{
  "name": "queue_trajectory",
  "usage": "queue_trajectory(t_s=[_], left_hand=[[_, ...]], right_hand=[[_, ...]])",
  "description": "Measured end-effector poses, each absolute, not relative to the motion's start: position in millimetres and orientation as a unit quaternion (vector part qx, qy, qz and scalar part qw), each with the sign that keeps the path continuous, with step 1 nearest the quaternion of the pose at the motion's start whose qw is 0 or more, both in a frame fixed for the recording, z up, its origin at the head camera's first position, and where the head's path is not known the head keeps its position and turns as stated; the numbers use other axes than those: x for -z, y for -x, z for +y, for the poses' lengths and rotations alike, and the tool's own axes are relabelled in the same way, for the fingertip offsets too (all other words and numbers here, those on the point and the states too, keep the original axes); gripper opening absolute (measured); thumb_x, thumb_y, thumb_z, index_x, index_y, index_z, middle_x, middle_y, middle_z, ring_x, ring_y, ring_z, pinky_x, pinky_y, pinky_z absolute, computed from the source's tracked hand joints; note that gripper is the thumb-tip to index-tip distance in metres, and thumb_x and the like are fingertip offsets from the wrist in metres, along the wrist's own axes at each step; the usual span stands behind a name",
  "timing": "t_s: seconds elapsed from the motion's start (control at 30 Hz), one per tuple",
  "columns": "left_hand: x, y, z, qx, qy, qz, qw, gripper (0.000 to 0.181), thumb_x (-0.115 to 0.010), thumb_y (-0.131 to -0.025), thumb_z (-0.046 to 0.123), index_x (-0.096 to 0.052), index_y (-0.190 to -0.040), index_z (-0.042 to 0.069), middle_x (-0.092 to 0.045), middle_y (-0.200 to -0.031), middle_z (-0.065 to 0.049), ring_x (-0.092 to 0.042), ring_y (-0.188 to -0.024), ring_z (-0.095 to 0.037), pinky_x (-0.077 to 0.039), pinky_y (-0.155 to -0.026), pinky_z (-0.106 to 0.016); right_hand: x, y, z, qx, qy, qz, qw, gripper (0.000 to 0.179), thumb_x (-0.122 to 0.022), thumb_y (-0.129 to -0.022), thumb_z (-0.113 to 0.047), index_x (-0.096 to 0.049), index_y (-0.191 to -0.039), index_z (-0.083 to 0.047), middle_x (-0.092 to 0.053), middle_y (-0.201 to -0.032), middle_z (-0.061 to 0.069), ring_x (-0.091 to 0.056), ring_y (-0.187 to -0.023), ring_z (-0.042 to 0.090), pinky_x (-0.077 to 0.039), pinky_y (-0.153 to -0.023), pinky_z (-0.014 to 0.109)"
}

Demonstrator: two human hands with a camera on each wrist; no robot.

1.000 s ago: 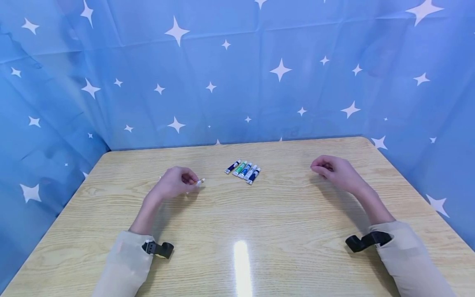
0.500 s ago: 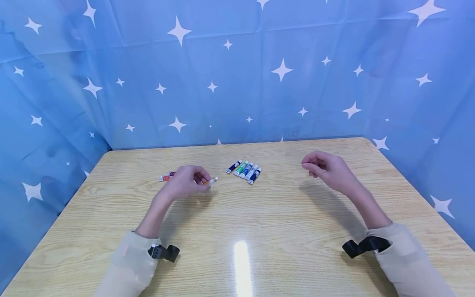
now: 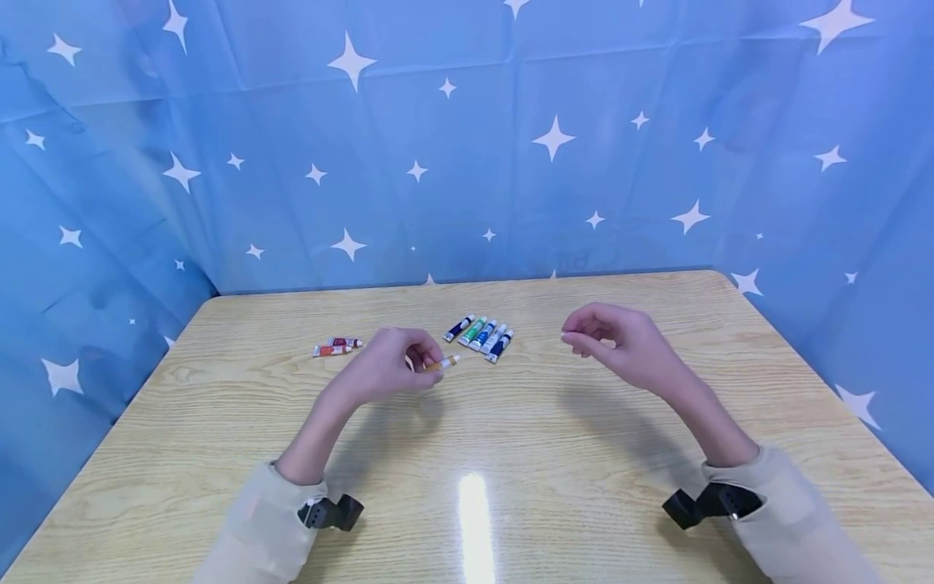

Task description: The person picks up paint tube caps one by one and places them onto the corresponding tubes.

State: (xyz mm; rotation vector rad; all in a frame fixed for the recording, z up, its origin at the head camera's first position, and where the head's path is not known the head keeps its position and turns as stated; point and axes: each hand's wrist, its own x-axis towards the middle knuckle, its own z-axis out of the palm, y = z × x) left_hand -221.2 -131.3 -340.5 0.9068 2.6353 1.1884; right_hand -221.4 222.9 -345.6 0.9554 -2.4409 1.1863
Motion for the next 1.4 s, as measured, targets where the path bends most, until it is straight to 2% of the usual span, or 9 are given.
queue_trajectory(t_s=[0.17,0.4,0.77,0.97,1.2,1.4], left_hand=[[336.3,213.7,-121.5,-0.406,-0.319,0.854,0.06,0.009,-0.074,-0.085,0.004,-0.07,-0.092,0.008,-0.064,-0.082,0.002,-0.059,-0.075,-0.015,-0.052,-0.067,-0.027],[332.2,204.8,-108.4,-0.405,-0.335,0.849,0.058,0.009,-0.076,-0.085,0.005,-0.07,-0.09,0.009,-0.064,-0.08,0.004,-0.06,-0.073,-0.012,-0.052,-0.064,-0.025],[330.2,194.1,-93.8,-0.42,-0.363,0.83,0.064,0.01,-0.078,-0.086,0.006,-0.07,-0.091,0.009,-0.062,-0.079,0.005,-0.058,-0.071,-0.009,-0.053,-0.063,-0.024],[329.6,190.1,-88.5,-0.421,-0.373,0.824,0.062,0.011,-0.078,-0.086,0.006,-0.07,-0.091,0.01,-0.063,-0.079,0.006,-0.057,-0.07,-0.008,-0.053,-0.062,-0.024],[328.6,187.0,-84.9,-0.423,-0.379,0.821,0.052,0.012,-0.079,-0.086,0.006,-0.07,-0.091,0.012,-0.062,-0.078,0.007,-0.056,-0.07,-0.007,-0.053,-0.062,-0.025],[328.4,184.8,-82.9,-0.43,-0.379,0.818,0.052,0.012,-0.079,-0.086,0.005,-0.07,-0.092,0.01,-0.062,-0.078,0.006,-0.057,-0.071,-0.006,-0.054,-0.063,-0.024]], right_hand=[[340.5,211.5,209.8,-0.405,-0.357,-0.832,0.127,0.016,-0.073,-0.09,0.003,-0.07,-0.099,-0.01,-0.069,-0.084,-0.008,-0.067,-0.072,0.015,-0.056,-0.065,0.023],[337.6,200.5,194.1,-0.4,-0.388,-0.822,0.121,0.018,-0.074,-0.089,0.003,-0.071,-0.101,-0.01,-0.071,-0.091,-0.006,-0.067,-0.077,0.007,-0.057,-0.071,0.023],[335.7,189.3,179.9,-0.423,-0.429,-0.792,0.101,0.017,-0.072,-0.092,0.001,-0.07,-0.105,-0.009,-0.071,-0.095,0.003,-0.068,-0.08,0.01,-0.058,-0.071,0.026],[335.6,185.1,174.7,-0.425,-0.436,-0.787,0.096,0.021,-0.072,-0.09,0.004,-0.07,-0.105,-0.01,-0.07,-0.094,-0.001,-0.069,-0.081,0.01,-0.058,-0.071,0.026],[335.8,182.9,171.6,-0.44,-0.451,-0.771,0.091,0.021,-0.072,-0.089,0.007,-0.07,-0.105,-0.008,-0.071,-0.094,0.003,-0.069,-0.079,0.013,-0.059,-0.07,0.027],[336.3,181.3,170.6,-0.444,-0.455,-0.767,0.085,0.023,-0.07,-0.09,0.009,-0.07,-0.105,-0.008,-0.07,-0.094,0.0,-0.068,-0.078,0.012,-0.059,-0.067,0.029]])
